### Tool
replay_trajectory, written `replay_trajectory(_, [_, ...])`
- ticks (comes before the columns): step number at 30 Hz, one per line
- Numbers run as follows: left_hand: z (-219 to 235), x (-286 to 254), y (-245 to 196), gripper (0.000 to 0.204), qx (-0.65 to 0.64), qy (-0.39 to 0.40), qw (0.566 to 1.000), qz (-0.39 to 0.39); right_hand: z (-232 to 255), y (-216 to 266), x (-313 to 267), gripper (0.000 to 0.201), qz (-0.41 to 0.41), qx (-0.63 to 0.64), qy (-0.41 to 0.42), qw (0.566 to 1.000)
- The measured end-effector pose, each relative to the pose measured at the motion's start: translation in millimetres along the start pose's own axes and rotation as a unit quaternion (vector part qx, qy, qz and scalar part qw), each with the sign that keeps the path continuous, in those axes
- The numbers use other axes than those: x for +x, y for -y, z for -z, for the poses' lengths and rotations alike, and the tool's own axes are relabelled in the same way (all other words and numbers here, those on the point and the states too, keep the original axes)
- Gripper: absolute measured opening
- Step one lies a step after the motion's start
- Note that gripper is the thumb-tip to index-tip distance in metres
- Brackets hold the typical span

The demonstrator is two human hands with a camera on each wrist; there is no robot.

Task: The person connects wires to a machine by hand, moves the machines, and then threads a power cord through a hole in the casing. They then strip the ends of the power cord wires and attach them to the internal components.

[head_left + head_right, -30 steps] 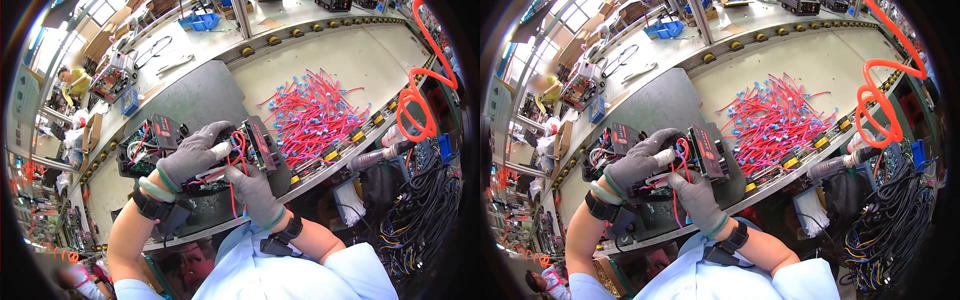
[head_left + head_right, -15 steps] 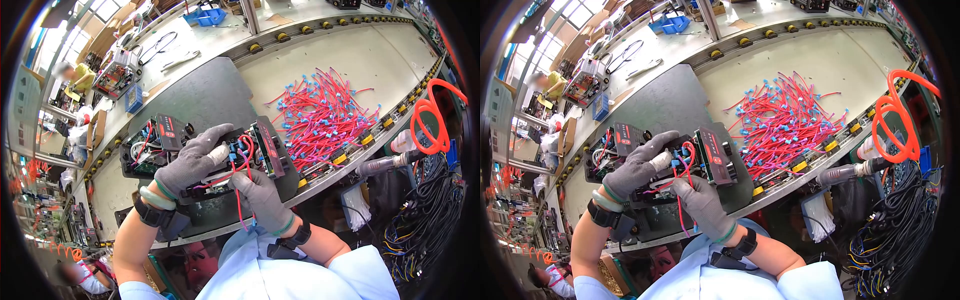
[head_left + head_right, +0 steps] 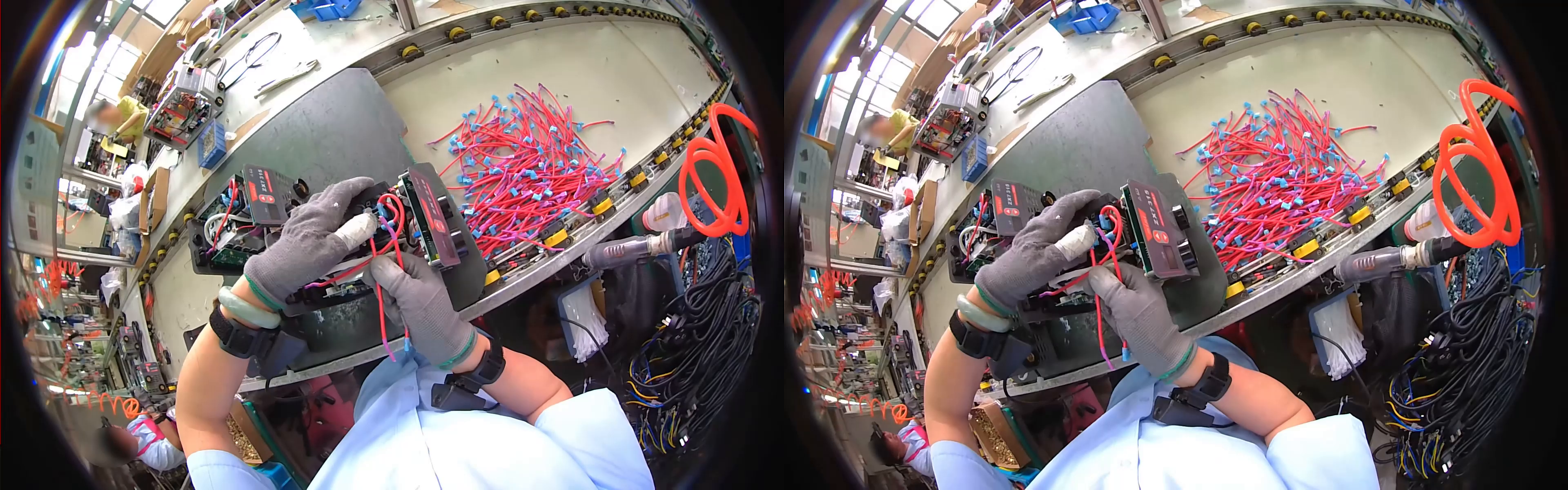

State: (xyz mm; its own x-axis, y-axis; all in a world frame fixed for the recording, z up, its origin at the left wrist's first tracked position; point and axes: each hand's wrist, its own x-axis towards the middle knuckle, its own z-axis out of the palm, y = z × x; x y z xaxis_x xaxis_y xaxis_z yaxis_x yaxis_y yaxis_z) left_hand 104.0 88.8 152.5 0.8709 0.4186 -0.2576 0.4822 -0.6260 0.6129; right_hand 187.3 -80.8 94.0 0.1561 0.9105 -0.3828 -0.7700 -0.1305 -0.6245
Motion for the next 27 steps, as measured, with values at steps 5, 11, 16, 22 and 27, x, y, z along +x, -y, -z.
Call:
replay_trajectory(5, [-2,2,-5,0.051,0.073,0.0,0.997,-0.008,2,0,1,0.028,-0.018,0.016,0.016,1.0])
replay_trajectory(11, [-5,-1,-6,0.05,0.104,-0.005,0.994,-0.02,-2,1,1,0.026,-0.008,0.042,0.002,0.999])
replay_trajectory(16, [-9,0,-15,0.05,0.207,-0.006,0.977,-0.056,-2,4,0,0.025,-0.002,0.028,-0.012,1.0])
replay_trajectory(22, [6,12,-4,0.055,0.061,0.05,0.997,-0.004,5,-1,-8,0.023,-0.017,-0.023,0.004,1.0])
replay_trajectory(27, [2,14,0,0.059,0.034,0.037,0.999,0.021,19,-16,-31,0.024,0.035,-0.13,-0.016,0.991])
